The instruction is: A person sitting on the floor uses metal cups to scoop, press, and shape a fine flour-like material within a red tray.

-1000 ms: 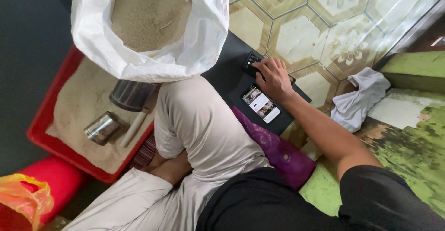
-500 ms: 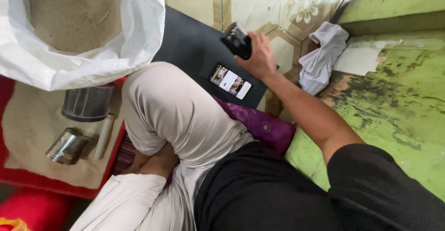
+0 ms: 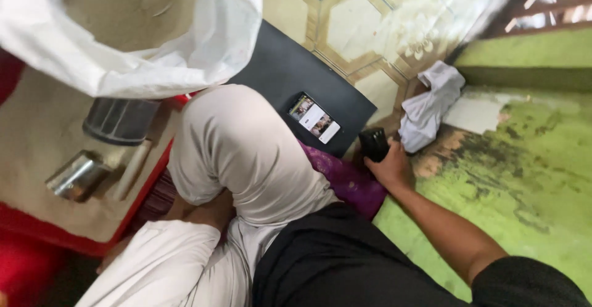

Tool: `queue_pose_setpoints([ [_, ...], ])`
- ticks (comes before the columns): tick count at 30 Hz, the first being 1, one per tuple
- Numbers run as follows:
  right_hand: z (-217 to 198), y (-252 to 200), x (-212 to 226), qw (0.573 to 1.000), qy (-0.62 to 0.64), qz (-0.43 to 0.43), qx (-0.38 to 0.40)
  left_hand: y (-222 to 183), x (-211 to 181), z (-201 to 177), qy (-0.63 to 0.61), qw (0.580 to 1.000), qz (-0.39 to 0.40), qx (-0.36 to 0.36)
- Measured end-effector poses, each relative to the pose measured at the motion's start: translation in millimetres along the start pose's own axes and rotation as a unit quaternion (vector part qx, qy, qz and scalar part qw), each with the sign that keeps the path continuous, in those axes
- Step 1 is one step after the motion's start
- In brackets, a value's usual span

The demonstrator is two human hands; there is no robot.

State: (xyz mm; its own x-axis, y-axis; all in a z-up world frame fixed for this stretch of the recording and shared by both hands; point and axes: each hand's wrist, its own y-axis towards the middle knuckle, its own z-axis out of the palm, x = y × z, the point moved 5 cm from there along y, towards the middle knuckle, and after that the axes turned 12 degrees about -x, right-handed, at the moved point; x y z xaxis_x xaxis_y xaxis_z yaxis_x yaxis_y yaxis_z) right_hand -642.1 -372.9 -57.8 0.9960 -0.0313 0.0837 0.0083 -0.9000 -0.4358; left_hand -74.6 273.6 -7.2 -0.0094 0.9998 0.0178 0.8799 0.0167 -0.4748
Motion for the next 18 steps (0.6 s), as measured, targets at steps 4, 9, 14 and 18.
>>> queue_pose_setpoints([
  [4, 25, 15, -9, 0.998, -0.044, -0.024, 0.039, -59, 41, 66, -0.057, 0.991, -0.119, -0.006],
  [9, 22, 50, 69, 0.993, 0.042, -0.06, 0.09, -128, 78, 159, -0.141, 0.958, -0.251, 0.001],
  [14, 10, -9, 242, 0.966, 0.204, -0.031, 0.154, -181, 30, 182, -0.199, 0.921, -0.332, 0.042],
  [18, -7, -108, 391, 0.911, 0.359, 0.046, 0.196, -189, -83, 68, -0.22, 0.839, -0.49, 0.085],
])
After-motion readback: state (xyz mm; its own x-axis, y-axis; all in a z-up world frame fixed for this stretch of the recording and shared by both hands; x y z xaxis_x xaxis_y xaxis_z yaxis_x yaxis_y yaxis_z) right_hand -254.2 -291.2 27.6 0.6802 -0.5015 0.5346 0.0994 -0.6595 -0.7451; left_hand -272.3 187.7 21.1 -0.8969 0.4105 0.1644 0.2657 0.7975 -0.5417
